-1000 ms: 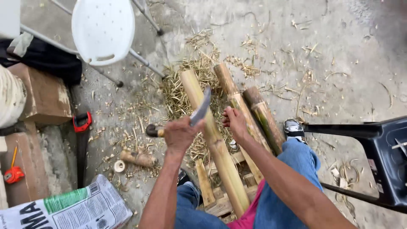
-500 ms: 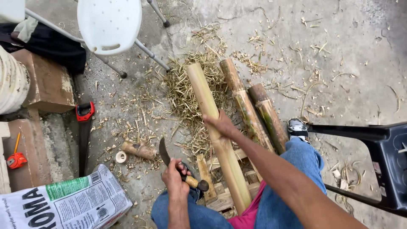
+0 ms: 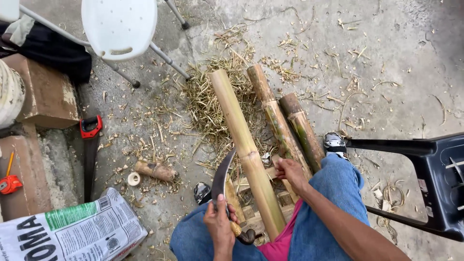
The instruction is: Scraping the outer layer of a bamboo pole using a curved knife.
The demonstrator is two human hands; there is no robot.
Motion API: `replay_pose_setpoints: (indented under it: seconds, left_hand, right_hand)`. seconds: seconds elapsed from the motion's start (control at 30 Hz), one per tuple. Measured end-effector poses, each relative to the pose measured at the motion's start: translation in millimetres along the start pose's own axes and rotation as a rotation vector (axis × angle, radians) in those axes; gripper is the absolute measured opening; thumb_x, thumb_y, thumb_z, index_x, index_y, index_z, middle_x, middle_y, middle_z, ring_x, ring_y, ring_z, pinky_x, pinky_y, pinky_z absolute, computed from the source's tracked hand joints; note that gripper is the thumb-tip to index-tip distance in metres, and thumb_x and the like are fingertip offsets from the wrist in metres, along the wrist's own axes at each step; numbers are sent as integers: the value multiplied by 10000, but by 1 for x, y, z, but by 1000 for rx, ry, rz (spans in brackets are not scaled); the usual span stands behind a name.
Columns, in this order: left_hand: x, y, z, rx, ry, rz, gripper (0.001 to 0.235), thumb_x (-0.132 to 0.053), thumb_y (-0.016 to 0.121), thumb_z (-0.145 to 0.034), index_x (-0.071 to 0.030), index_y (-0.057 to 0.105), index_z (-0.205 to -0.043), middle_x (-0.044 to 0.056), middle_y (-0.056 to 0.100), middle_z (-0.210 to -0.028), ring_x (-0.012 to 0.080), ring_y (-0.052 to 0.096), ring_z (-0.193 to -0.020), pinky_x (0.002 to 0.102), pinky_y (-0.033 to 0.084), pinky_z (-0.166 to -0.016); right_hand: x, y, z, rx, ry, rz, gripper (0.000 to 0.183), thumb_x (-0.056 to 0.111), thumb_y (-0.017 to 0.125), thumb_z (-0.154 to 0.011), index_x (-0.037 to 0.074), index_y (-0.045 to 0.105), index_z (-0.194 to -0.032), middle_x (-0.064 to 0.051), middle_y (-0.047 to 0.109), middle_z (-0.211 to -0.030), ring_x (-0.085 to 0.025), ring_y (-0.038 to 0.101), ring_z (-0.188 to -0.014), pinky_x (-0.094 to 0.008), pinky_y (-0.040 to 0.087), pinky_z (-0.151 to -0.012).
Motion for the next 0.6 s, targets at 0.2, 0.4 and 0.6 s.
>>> replay_pose_setpoints:
  seconds: [0.2, 0.4, 0.6]
  left_hand:
    - [10, 11, 5, -13, 38, -223, 342, -344, 675, -943, -29, 593, -840, 36, 488, -516, 127, 442, -348, 327, 395, -298]
    - [9, 15, -8, 6, 175, -414, 406, -348, 651, -985, -3, 542, -801, 17, 459, -517, 115, 413, -343, 331, 305, -311]
    - [-26, 27, -6, 32, 408, -712, 387, -338, 630, -995, -9, 606, -792, 11, 509, -541, 95, 459, -478, 339, 387, -448]
  right_hand:
    - [145, 89, 120, -142, -693, 511, 326, 355, 647, -997, 48, 666, -888, -83, 644, -833, -180, 595, -750, -330, 526, -644]
    - [199, 231, 212, 248, -1397, 865, 328, 385, 605, -1003, 80, 701, -932, -121, 687, -1125, -303, 565, -1146, -457, 374, -1031]
    - [181, 238, 147, 289, -1017, 1058, 490, 385, 569, -1028, 47, 649, -683, -114, 591, -721, -266, 555, -831, -434, 409, -975]
Point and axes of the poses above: each hand's wrist, its own z-axis away from the middle knuckle, its own y-axis out of the palm, x = y × z, the point moved 10 cm from there along -z, towards the middle knuckle
